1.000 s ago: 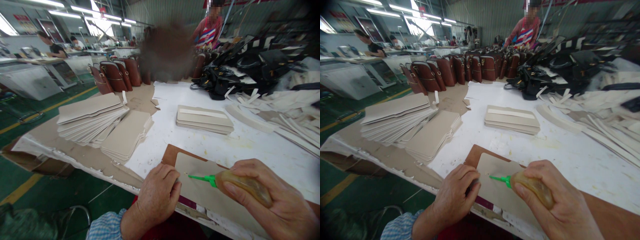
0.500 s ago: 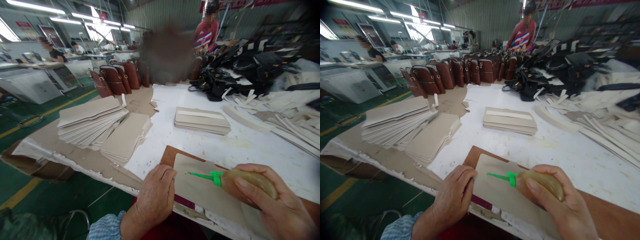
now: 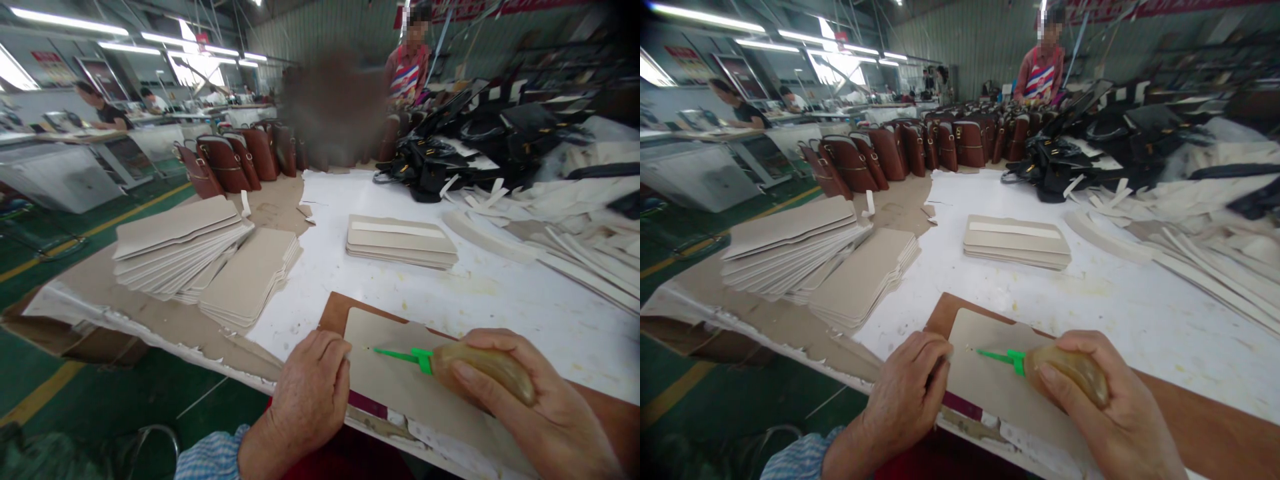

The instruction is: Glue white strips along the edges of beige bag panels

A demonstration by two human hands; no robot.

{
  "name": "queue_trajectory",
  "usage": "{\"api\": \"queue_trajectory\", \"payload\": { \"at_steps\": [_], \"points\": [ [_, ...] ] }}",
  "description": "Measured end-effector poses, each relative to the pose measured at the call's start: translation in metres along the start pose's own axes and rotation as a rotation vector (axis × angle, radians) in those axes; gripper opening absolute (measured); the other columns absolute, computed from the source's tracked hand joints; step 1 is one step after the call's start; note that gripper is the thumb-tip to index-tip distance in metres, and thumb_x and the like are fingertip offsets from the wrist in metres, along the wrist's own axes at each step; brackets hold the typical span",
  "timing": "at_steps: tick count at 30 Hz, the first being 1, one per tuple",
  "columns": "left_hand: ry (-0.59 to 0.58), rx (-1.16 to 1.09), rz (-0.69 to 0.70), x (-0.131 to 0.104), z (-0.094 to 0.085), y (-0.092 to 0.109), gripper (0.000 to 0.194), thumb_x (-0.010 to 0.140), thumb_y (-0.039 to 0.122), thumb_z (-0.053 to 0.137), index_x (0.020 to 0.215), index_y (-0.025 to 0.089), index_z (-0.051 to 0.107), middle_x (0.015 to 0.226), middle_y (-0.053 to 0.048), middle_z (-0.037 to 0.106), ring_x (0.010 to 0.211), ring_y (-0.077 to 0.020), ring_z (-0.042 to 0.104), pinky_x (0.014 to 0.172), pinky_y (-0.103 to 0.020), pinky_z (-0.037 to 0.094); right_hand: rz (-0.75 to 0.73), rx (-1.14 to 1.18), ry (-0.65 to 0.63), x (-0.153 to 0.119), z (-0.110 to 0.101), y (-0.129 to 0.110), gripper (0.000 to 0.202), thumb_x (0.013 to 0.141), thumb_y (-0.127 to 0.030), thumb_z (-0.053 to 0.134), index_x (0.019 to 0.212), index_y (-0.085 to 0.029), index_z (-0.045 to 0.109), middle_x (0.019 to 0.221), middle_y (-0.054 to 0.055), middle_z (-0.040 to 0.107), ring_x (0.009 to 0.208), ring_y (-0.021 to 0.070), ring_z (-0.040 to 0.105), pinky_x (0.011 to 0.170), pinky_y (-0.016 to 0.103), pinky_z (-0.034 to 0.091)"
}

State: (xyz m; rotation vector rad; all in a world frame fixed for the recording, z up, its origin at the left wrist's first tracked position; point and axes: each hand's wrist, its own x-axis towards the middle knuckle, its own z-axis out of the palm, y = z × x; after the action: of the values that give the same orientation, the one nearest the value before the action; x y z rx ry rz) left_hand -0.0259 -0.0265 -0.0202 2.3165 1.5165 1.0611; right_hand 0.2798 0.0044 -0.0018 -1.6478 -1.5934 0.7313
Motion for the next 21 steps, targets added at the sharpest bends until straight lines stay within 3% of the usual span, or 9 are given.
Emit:
{"api": "queue_trajectory", "payload": {
  "at_steps": [6,11,17,21],
  "points": [
    [0.002,0.002,0.005,0.000,0.000,0.000,0.020,0.098,0.005,0.054,0.109,0.019,0.061,0.104,-0.008,0.071,0.094,-0.0286,0.068,0.085,-0.048,0.061,-0.297,-0.106,-0.045,0.002,-0.001,-0.007,0.037,0.095,-0.066,0.079,0.111,-0.034,0.070,0.106,0.000,0.073,0.082,0.0213,0.074,0.066,0.026,0.063],
    [0.003,0.002,0.010,0.001,0.000,0.000,0.019,0.098,0.005,0.054,0.109,0.019,0.061,0.104,-0.009,0.072,0.094,-0.0279,0.067,0.085,-0.046,0.062,-0.403,-0.138,-0.020,-0.002,0.002,-0.006,0.030,0.099,-0.061,0.076,0.113,-0.034,0.069,0.114,0.001,0.070,0.090,0.0216,0.074,0.071,0.027,0.064],
    [0.011,0.012,0.015,0.002,-0.002,0.001,0.019,0.098,0.005,0.054,0.109,0.019,0.062,0.104,-0.008,0.072,0.094,-0.0280,0.068,0.085,-0.046,0.062,-0.299,-0.106,-0.012,0.000,0.002,0.000,0.036,0.094,-0.064,0.080,0.112,-0.034,0.072,0.116,0.002,0.072,0.091,0.0237,0.075,0.073,0.029,0.065],
    [0.006,0.010,0.011,0.002,-0.003,0.000,0.018,0.099,0.006,0.052,0.108,0.019,0.062,0.103,-0.008,0.071,0.093,-0.0277,0.068,0.084,-0.046,0.061,-0.050,0.075,-0.026,-0.002,0.004,0.006,0.050,0.078,-0.071,0.089,0.106,-0.033,0.075,0.109,0.004,0.076,0.085,0.0259,0.075,0.067,0.029,0.065]
  ]
}}
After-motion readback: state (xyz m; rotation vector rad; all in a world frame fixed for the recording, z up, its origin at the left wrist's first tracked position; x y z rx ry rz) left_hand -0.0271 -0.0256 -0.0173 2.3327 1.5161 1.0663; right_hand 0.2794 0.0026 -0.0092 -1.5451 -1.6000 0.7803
